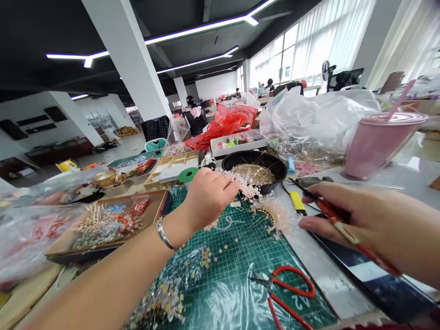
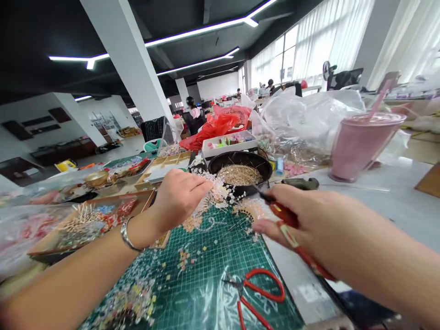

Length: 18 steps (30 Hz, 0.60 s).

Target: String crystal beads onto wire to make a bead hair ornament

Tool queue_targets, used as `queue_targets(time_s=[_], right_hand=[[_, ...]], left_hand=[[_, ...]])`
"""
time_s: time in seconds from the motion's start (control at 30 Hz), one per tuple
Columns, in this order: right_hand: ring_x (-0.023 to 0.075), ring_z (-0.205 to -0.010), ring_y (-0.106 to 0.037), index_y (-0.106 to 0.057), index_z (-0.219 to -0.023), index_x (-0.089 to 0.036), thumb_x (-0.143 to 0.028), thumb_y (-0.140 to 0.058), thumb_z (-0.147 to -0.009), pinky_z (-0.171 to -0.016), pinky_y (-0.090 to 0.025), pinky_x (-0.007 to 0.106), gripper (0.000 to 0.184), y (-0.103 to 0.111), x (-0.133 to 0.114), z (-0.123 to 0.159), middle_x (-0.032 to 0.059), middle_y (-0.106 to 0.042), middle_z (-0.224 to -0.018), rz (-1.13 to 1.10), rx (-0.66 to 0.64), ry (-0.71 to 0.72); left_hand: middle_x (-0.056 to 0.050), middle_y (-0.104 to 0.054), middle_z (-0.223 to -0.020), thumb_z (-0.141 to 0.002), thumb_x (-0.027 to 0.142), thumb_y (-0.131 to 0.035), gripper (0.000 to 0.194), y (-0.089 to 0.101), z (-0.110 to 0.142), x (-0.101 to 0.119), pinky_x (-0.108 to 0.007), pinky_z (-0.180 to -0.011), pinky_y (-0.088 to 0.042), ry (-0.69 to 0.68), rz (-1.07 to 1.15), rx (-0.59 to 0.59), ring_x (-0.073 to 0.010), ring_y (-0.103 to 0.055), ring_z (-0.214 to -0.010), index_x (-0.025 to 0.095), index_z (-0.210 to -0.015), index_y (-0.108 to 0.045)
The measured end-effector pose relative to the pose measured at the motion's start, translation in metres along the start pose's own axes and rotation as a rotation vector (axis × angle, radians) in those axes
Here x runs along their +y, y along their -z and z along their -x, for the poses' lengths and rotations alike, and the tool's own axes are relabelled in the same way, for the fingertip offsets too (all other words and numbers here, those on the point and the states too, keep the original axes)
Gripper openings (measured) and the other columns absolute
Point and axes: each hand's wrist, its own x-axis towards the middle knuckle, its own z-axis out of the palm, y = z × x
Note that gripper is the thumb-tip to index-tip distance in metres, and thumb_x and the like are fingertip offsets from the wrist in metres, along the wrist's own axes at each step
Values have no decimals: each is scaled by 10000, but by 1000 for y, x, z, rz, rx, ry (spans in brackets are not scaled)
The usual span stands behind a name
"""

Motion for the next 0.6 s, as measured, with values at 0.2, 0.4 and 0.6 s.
queue_targets(time_s=[0.2, 0.4, 0.6], right_hand=[[305, -564, -669, -629, -913, -265, -677, -444, -875, -476, -247, 320, 453, -5, -21, -36, 47, -698, -650, 135, -198, 120], [322, -596, -708, -624, -950, -266, -683, -473, -888, -495, -288, 334, 448, -22, 0, -59, 45, -725, -667, 215, -128, 207], [346, -642, -729, -648, -941, -257, -647, -557, -855, -496, -332, 346, 409, -31, 8, -73, 55, -744, -708, 227, -170, 212]], left_hand=[[-49, -730, -844, -995, 137, -463, 213, -26, -31, -10, -361, -706, -376, -197, -112, 36, -167, -612, -765, 147, -992, -675], [-45, -709, -818, -973, 126, -496, 184, -42, -44, -20, -358, -694, -359, -322, -157, 18, -181, -591, -743, 140, -959, -680], [-37, -678, -775, -957, 116, -510, 177, -50, -52, -23, -355, -680, -340, -363, -183, 43, -185, -568, -708, 134, -928, -683]])
